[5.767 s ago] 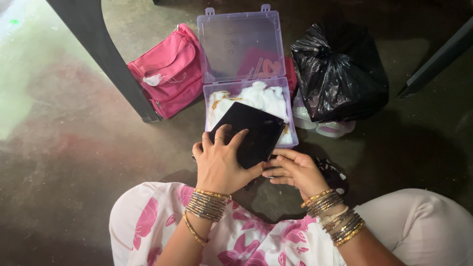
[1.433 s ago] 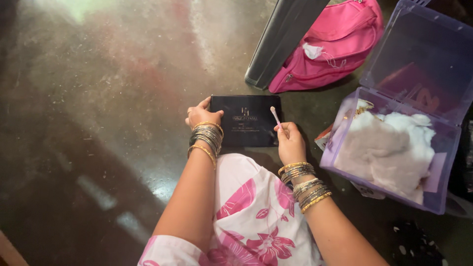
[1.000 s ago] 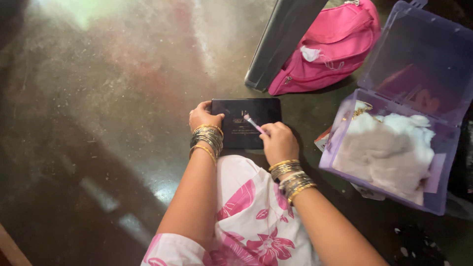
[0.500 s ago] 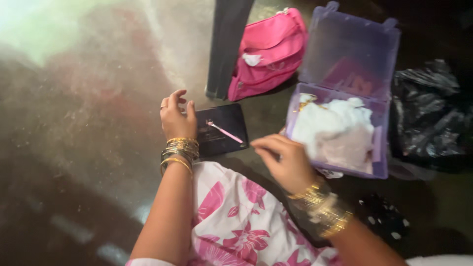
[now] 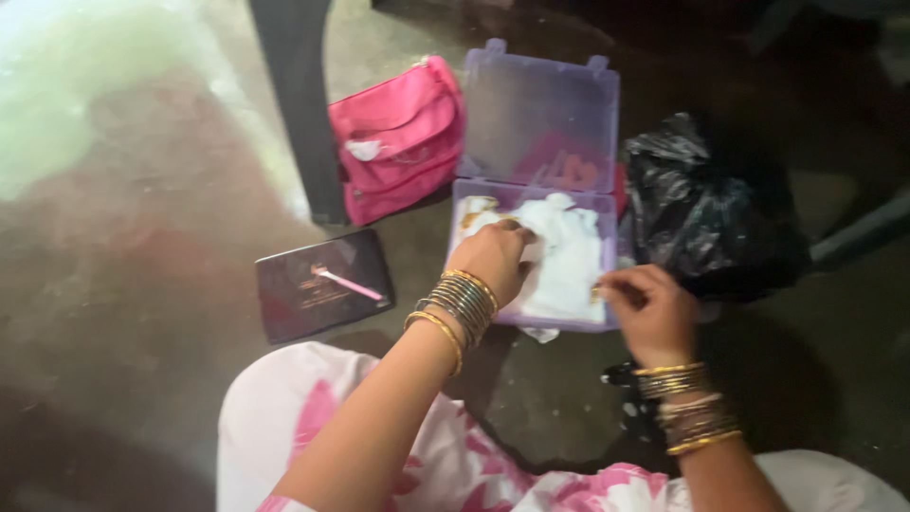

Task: The person sits on the floor and organizes items from a pink bag and a purple plastic container. They wipe a black makeup palette with a polka-dotted cloth, open it to reveal eyeshadows, and then remove cotton padding from the container to sort through gold-colored jewelry pieces.

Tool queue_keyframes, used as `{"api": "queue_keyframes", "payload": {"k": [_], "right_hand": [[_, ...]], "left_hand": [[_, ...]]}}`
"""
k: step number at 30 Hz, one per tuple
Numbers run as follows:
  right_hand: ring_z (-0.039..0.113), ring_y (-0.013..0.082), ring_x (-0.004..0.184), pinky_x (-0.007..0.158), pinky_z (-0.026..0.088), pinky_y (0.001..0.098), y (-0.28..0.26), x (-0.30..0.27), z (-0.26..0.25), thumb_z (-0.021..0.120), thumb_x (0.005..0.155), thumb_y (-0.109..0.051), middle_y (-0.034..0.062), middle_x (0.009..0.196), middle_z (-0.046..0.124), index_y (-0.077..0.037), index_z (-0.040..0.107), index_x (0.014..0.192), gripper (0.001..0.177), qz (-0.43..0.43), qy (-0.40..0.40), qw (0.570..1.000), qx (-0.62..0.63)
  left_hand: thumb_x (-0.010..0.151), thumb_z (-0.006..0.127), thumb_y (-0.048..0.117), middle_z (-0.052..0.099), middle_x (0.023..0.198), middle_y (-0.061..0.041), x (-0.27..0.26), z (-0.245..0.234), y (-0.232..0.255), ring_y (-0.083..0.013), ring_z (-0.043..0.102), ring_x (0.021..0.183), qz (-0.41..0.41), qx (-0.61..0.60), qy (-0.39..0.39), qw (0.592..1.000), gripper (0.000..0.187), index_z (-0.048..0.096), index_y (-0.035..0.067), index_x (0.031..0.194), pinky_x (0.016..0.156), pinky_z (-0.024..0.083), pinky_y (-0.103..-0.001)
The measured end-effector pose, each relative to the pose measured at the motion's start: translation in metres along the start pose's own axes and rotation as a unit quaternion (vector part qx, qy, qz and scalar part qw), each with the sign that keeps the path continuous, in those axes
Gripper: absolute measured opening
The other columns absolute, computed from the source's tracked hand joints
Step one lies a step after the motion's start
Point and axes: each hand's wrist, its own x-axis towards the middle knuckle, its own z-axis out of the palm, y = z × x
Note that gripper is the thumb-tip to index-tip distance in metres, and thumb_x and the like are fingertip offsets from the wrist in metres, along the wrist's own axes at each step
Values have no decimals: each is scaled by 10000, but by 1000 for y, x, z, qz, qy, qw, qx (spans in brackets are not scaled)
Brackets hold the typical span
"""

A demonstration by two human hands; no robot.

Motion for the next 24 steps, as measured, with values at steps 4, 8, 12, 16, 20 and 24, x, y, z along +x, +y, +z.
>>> {"api": "queue_keyframes", "payload": {"k": [4,8,12,16,20,24], "right_hand": [[607,120,636,610,516,260,6,0,2,833,747,-47,35,1007,655,-95,795,984,245,12,10,1000,-2],[621,100,674,616,534,245,8,7,-3,827,745,-17,39,998,640,-73,763,971,241,11,-1,997,73],[626,105,652,601,532,250,7,7,-3,809,771,4,38,968,647,-72,771,957,203,38,-16,996,84],[643,92,679,623,549,239,10,7,-4,802,771,11,36,984,648,-68,771,957,205,29,-16,995,98],[645,93,685,625,554,240,17,8,-2,801,787,-6,31,979,648,-65,771,963,188,39,-23,992,116],[667,117,714,648,572,254,20,9,-3,811,799,-22,48,977,680,-66,775,996,205,25,-32,993,109]], "left_hand": [[802,792,398,614,1264,-99,16,20,32,-297,566,1219,-70,89,-14,993,475,687,127,1178,944,496,-471],[782,783,469,524,1361,-84,23,36,55,-290,466,1271,-152,108,-58,981,502,690,158,1164,914,466,-518],[853,701,292,548,1356,-57,28,60,48,-287,493,1259,-160,163,-39,973,239,744,234,1080,893,490,-518],[920,617,232,688,1146,-95,35,88,12,-321,640,1099,-154,107,29,982,182,736,151,1030,776,557,-485],[946,663,133,717,905,-181,42,83,-42,-360,717,864,-123,-50,142,981,126,685,53,1042,763,564,-467],[882,763,94,731,871,-157,25,40,-65,-267,735,789,-108,-215,199,950,171,676,14,1005,709,570,-387]]}}
